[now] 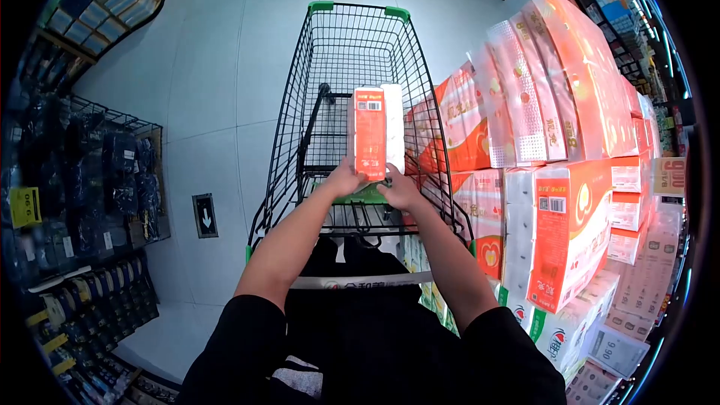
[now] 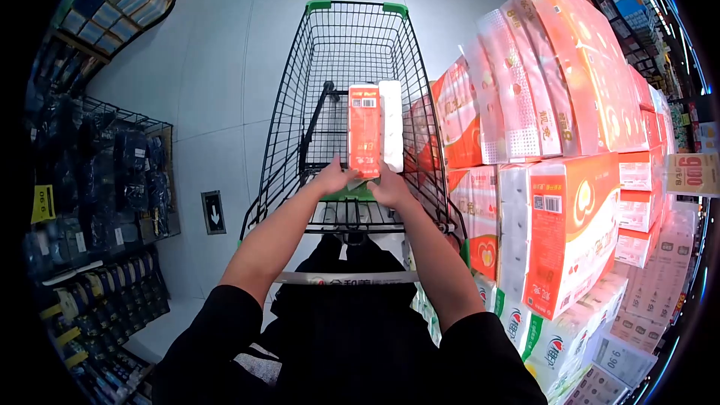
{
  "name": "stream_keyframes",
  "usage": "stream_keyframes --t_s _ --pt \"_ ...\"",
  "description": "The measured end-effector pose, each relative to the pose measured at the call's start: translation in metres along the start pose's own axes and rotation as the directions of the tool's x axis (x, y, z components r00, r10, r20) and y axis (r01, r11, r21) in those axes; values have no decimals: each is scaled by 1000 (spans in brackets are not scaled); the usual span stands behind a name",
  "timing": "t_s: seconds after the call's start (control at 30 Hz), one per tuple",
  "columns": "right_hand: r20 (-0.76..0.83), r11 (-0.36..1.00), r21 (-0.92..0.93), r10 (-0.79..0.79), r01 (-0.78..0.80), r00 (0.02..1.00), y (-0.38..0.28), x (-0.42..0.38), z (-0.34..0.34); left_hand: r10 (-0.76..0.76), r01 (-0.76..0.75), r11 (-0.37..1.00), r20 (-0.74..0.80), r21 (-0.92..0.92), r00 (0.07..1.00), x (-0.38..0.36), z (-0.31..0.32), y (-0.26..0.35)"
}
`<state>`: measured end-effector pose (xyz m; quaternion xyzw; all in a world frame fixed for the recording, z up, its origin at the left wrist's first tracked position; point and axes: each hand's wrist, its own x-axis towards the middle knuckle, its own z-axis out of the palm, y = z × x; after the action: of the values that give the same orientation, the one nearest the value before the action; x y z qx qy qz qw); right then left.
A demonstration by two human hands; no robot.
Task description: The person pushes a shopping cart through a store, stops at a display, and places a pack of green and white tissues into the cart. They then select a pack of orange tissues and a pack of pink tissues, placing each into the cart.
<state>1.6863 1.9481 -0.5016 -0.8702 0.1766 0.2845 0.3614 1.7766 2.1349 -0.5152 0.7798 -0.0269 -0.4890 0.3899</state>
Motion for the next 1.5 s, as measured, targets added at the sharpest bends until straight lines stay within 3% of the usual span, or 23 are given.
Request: stream_keyframes --t_s 0.07,0.13,0.2,0.3,0.33,0.37,0.4,0.5,0.53,0.6,0.63,0.73,0.77,0.83,0.9,1.0,1.03,1.2,1.27,1.4,1.5 --pt "22 992 -23 -126 127 992 -9 -44 -15 249 -253 963 54 94 967 -49 -16 1" --pt "-49 970 -133 -214 206 976 -23 -103 -40 464 -431 835 -18 342 886 -90 -13 -35" --pt "-221 968 -210 -183 137 958 9 -133 -39 539 -460 762 -53 456 841 -163 -34 -39" --pt "-279 944 -318 -179 85 943 3 -176 -52 634 -469 700 -166 539 756 -228 -45 -76" --pt "-289 946 -313 -178 83 941 5 -175 -49 652 -396 679 -260 618 713 -241 -47 -89" --pt "-310 932 -350 -208 92 928 10 -172 -44 673 -314 657 -345 685 655 -249 -49 -99" --pt "-330 918 -385 -236 98 914 11 -171 -39 681 -319 647 -335 693 651 -248 -48 -109" --pt "-352 913 -401 -229 75 907 0 -160 -35 769 -279 596 -435 753 469 -225 -53 -124" --pt "-366 894 -442 -258 77 894 5 -153 -31 781 -292 582 -423 759 458 -223 -62 -122" --pt "-376 900 -416 -299 128 877 16 -138 -27 739 -218 624 -476 751 477 -210 -78 -110" --pt "-395 919 -388 -241 77 887 1 -138 -30 744 -185 602 -462 777 483 -202 -86 -110" --pt "-434 928 -370 -141 -34 890 -15 -123 -31 766 -220 573 -419 790 488 -181 -113 -104" --pt "-418 935 -355 -158 0 895 -12 -114 -29 793 -260 544 -387 798 470 -174 -122 -103" --pt "-436 942 -336 -163 8 885 -17 -101 -34 744 -225 583 -401 780 535 -156 -138 -99" --pt "-406 966 -258 -92 -18 909 -27 -87 -37 756 -248 562 -369 789 541 -140 -157 -90" --pt "-490 987 -159 -79 0 868 -26 -60 -34 709 -234 571 -329 787 624 -117 -186 -71" --pt "-568 982 -184 -150 54 810 -24 -50 -30 698 -235 565 -306 791 648 -106 -197 -66" --pt "-657 972 -237 -161 0 736 -42 -2 -42 687 -255 529 -231 810 690 -45 -248 -25" --pt "-653 971 -239 -137 -30 745 -58 12 -58 607 -245 575 -207 781 767 -19 -269 -2" --pt "-628 990 -91 25 -106 777 -77 55 -86 532 -186 566 -183 803 827 39 -308 39" --pt "-671 993 -46 49 -108 739 -86 88 -103 497 -173 533 -141 828 856 77 -336 81"
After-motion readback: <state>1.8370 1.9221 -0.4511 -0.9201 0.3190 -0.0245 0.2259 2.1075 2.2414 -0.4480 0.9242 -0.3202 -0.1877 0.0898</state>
